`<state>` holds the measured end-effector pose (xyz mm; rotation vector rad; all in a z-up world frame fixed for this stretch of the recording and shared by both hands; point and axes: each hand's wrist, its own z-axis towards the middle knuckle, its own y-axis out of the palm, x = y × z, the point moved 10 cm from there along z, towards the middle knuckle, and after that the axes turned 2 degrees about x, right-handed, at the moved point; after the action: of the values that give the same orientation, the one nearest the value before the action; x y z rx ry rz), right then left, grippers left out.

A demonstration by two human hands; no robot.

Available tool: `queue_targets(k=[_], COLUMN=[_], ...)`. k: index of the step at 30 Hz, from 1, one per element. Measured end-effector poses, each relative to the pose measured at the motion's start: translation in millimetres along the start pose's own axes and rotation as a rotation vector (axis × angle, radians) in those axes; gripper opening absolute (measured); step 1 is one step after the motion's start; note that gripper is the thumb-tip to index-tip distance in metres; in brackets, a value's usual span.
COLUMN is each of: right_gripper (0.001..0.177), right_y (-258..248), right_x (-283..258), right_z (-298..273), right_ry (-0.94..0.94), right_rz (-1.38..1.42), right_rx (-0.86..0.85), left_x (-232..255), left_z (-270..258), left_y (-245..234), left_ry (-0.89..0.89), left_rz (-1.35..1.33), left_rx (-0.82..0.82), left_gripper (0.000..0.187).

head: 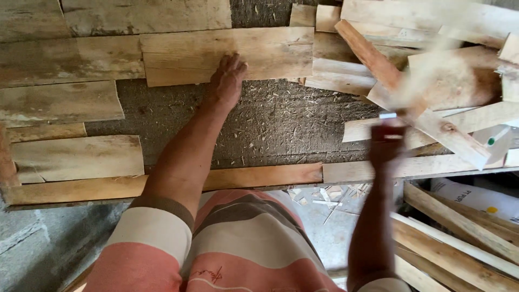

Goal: Selecting, measuring, and fitting thin wood strips into a wooden frame, using a utility knife to trim them to size.

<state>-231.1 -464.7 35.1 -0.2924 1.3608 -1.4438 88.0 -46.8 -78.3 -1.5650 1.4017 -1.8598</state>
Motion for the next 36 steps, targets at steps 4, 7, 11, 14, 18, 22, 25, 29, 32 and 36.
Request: queue_targets(k=[4,7,11,14,18,22,25,29,32,36], right_gripper=[0.063,0.069,0.063,0.068,0.083,0.092,0.089,0.07,0.06,0.056], right_y=[29,79,130,138,160,168,168,168,164,162], right_x=[-180,-189,-195,-227,-233,-232,-226,-213,-217,-232], right_z=[-28,-56,-74,-72,-82,-87,-86,-87,-92,-92], right_ry=[-0.046,-0.015,0.027,0.009,0.0,-0.041,-0.012,0.069,0.071,-0.062], right_rz=[0.194,0.266,0.232,0.136,-0.004,0.007,0.027,-0.024,0.001,0.111], right_rx=[-0.141,-0.2,-0.407,-0.513,-0.562,-0.5,-0.496,-0.598,-0.642,-0.582], left_x=[11,13,18,14,14,11,20,14,8,13], left_z=[1,-2,-2,-1,-2,-2,-4,-4,-5,-5], left_y=[2,-1,-9,-7,-12,-16,-25,-20,-12,-17], left_ry=[0.036,0.045,0.021,0.029,0.024,-0.002,0.03,0.032,0.052,0.036], left_rz=[0.214,0.231,0.228,0.249,0.199,0.058,0.148,0.154,0.141,0.176], left_rx=[-0.09,-0.108,-0.147,-0.148,-0.131,-0.095,-0.128,-0.133,-0.105,-0.17], left_gripper=[0.042,0.045,0.048,0.053,0.047,0.04,0.045,0.058,0.064,0.071])
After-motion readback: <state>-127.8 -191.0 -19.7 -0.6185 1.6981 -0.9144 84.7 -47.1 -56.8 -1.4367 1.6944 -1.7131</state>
